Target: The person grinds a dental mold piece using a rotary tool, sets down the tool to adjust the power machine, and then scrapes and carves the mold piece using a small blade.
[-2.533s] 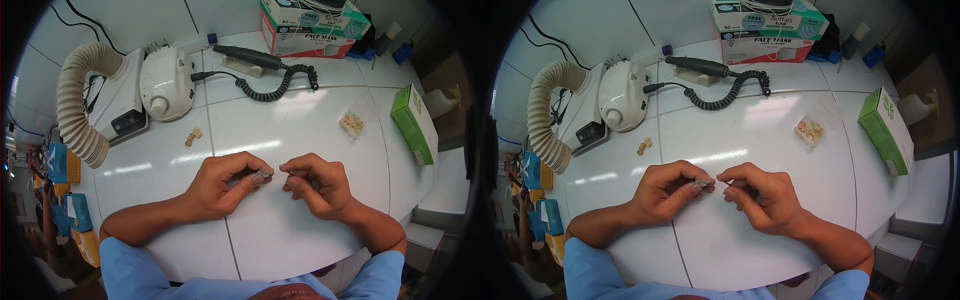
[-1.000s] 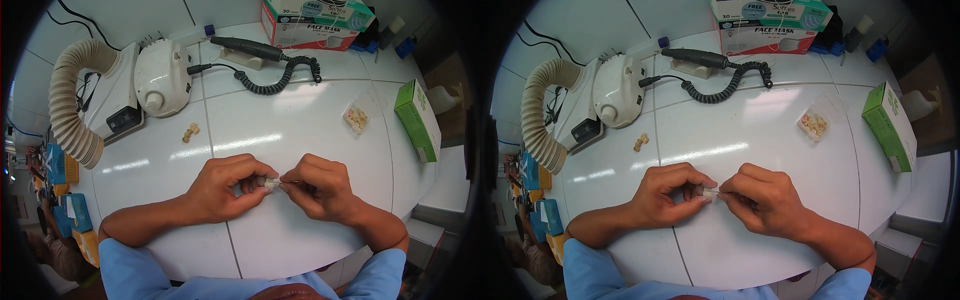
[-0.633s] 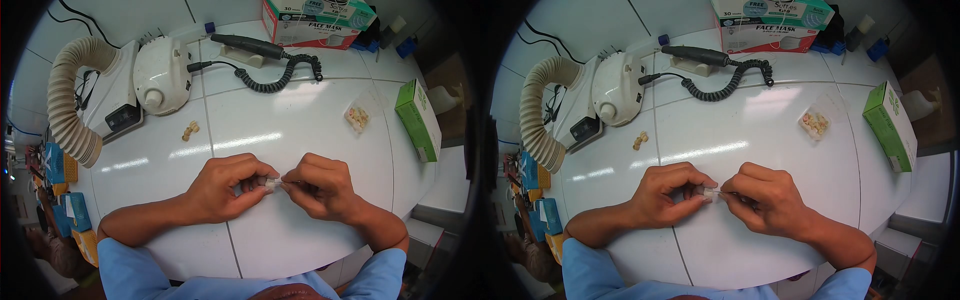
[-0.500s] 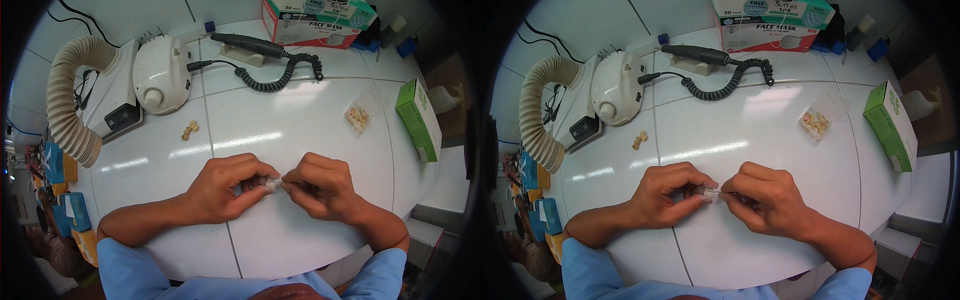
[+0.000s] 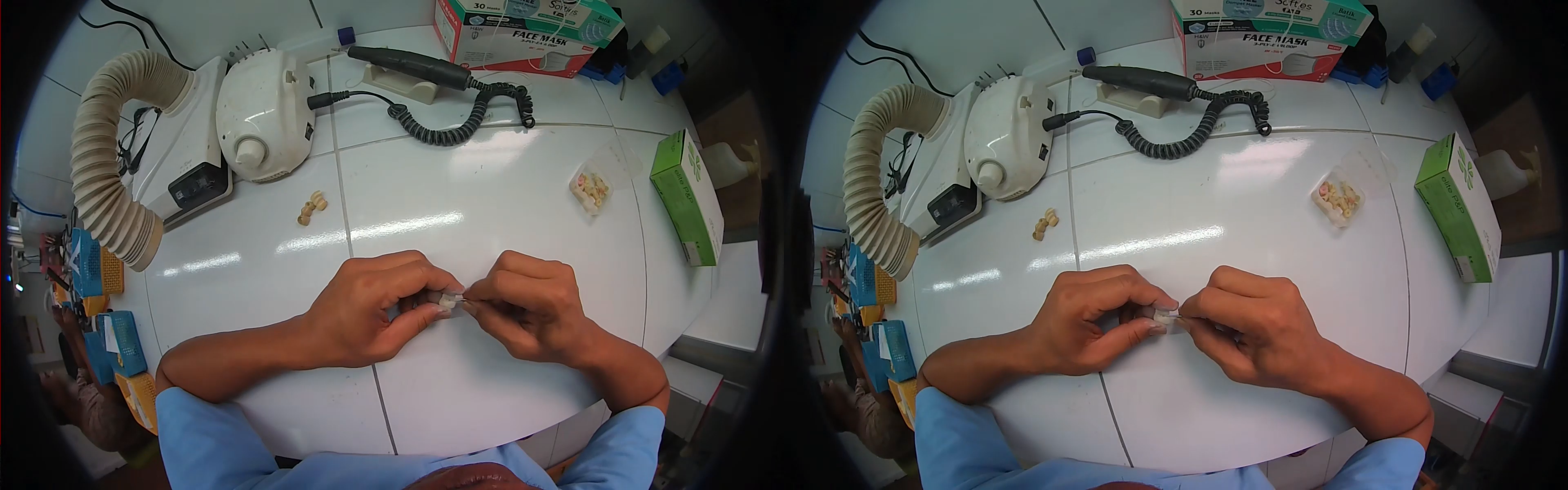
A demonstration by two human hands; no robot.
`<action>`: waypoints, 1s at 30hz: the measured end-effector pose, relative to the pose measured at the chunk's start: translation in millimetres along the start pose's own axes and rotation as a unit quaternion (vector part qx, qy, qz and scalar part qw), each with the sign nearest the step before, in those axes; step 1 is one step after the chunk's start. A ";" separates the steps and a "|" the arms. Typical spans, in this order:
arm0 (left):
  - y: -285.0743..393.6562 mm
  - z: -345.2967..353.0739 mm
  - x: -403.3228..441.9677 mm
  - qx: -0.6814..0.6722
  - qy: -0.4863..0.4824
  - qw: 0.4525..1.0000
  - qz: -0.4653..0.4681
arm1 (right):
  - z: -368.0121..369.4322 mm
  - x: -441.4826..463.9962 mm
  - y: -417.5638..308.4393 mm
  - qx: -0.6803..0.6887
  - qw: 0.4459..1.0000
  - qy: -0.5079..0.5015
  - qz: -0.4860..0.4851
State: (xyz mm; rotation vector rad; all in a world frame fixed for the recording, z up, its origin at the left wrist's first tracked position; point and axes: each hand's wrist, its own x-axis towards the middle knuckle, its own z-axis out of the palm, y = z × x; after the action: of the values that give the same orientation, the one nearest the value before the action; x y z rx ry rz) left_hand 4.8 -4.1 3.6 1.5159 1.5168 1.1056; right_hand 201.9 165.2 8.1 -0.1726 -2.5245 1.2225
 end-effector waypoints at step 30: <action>0.4 0.1 -0.1 0.001 -0.010 1.000 -0.003 | -3.4 0.2 1.1 -0.008 0.999 -0.039 0.000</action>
State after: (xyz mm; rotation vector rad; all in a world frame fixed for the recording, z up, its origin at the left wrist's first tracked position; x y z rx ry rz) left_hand 5.1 -4.2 3.9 1.5184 1.5085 1.0838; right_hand 202.9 168.5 9.3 -0.1297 -2.6025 1.2308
